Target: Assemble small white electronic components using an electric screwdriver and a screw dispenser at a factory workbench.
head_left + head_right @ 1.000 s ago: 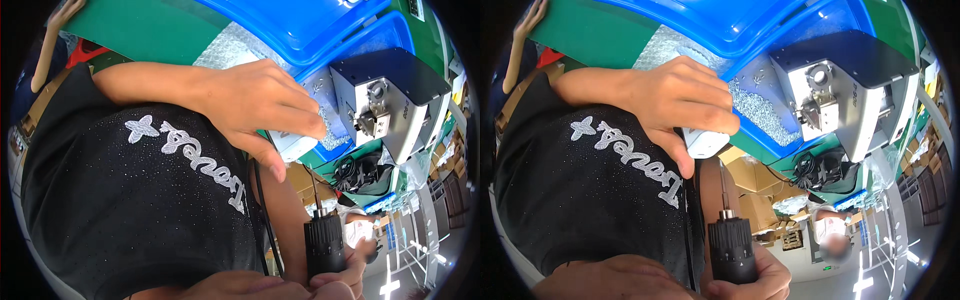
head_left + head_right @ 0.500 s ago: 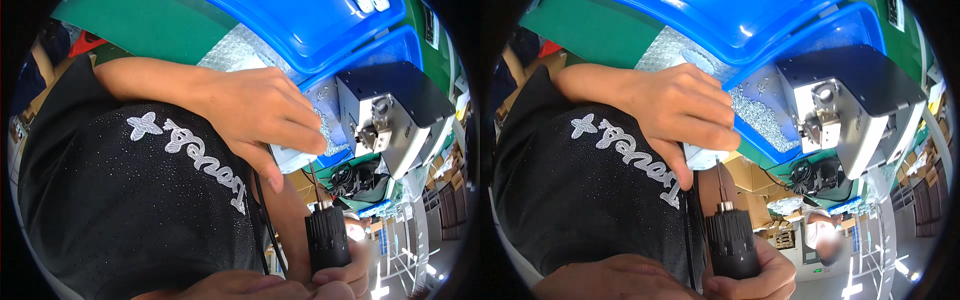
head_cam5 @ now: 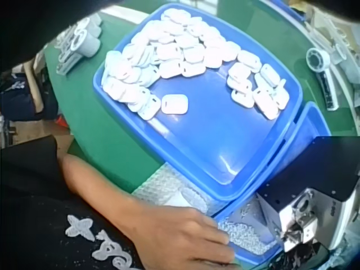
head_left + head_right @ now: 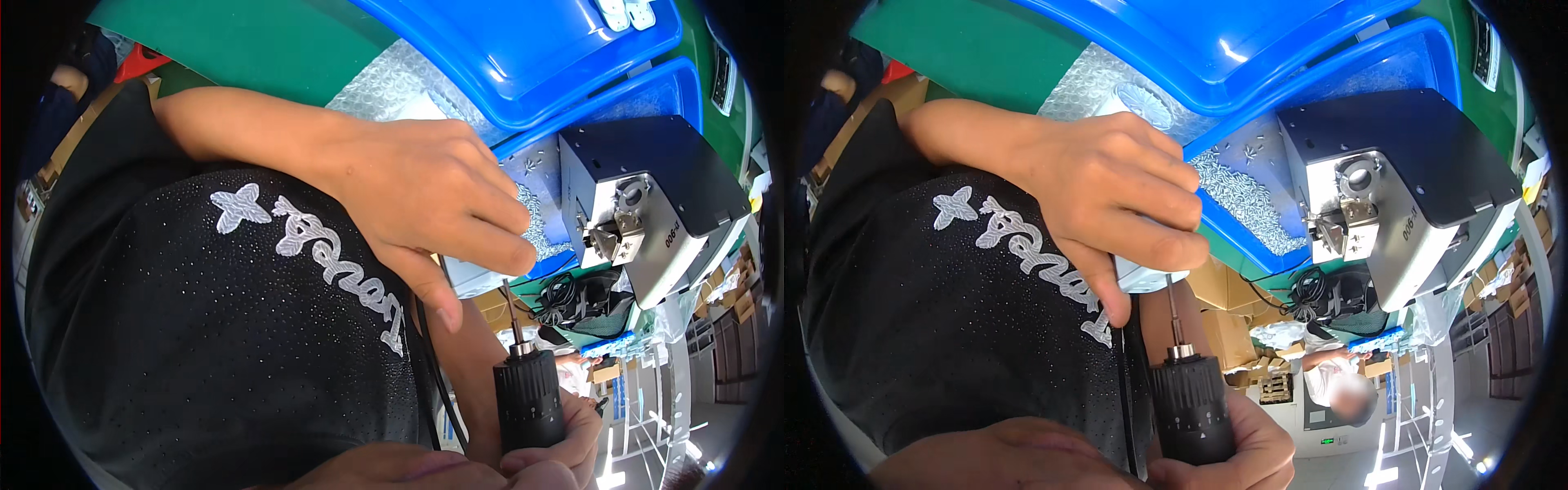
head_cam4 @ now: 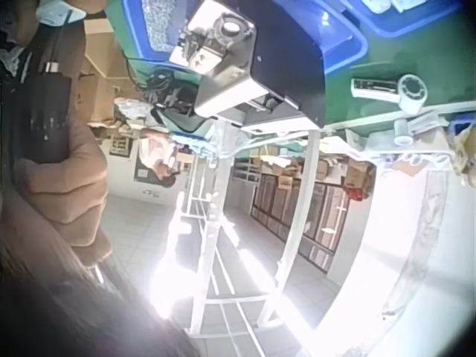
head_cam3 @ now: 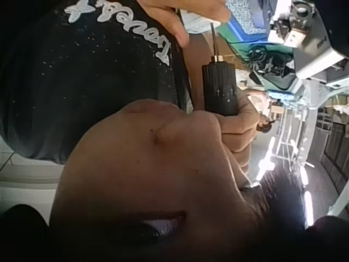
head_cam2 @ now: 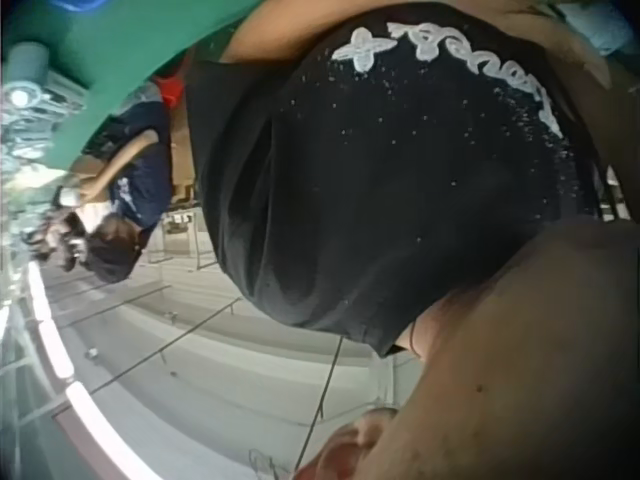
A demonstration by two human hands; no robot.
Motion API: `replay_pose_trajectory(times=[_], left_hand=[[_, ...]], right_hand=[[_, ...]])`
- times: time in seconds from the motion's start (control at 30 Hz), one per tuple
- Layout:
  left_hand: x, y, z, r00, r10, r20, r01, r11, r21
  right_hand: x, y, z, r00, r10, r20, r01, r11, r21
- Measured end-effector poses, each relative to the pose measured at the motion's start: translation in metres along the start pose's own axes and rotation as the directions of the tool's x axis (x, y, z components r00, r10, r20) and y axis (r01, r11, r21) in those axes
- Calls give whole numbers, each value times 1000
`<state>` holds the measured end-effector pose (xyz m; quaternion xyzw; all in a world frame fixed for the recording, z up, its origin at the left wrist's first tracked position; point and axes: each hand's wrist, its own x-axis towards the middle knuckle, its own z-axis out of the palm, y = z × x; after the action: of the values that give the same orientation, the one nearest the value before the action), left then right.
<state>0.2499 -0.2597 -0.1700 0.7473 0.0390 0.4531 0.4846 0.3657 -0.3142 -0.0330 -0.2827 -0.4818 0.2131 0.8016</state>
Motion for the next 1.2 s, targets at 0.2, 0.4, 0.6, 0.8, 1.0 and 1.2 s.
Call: replay_pose_trajectory(times=[0.2,0.4,0.6,0.8,1.0,1.2], left_hand=[[-2,7,-1,1000,-30,-6,30,1000,3],[31,38,-101,895,-61,442,17,995,103],[119,-67,-222,934,-238,268,-121,495,860],[173,-215,-279,869,-470,152,-131,78,988],[140,-170,-257,997,4,73,-73,18,997],[-4,-40,-273,792,411,-452,283,410,867]], right_hand=[[18,-15,-18,991,50,122,-55,998,43],[39,-34,-26,866,402,297,-414,910,-24],[20,91,-13,752,595,283,-241,647,-723],[-2,163,18,377,706,600,391,466,-794],[-13,176,15,307,764,568,485,388,-784],[-9,187,22,416,741,527,428,352,-832]])
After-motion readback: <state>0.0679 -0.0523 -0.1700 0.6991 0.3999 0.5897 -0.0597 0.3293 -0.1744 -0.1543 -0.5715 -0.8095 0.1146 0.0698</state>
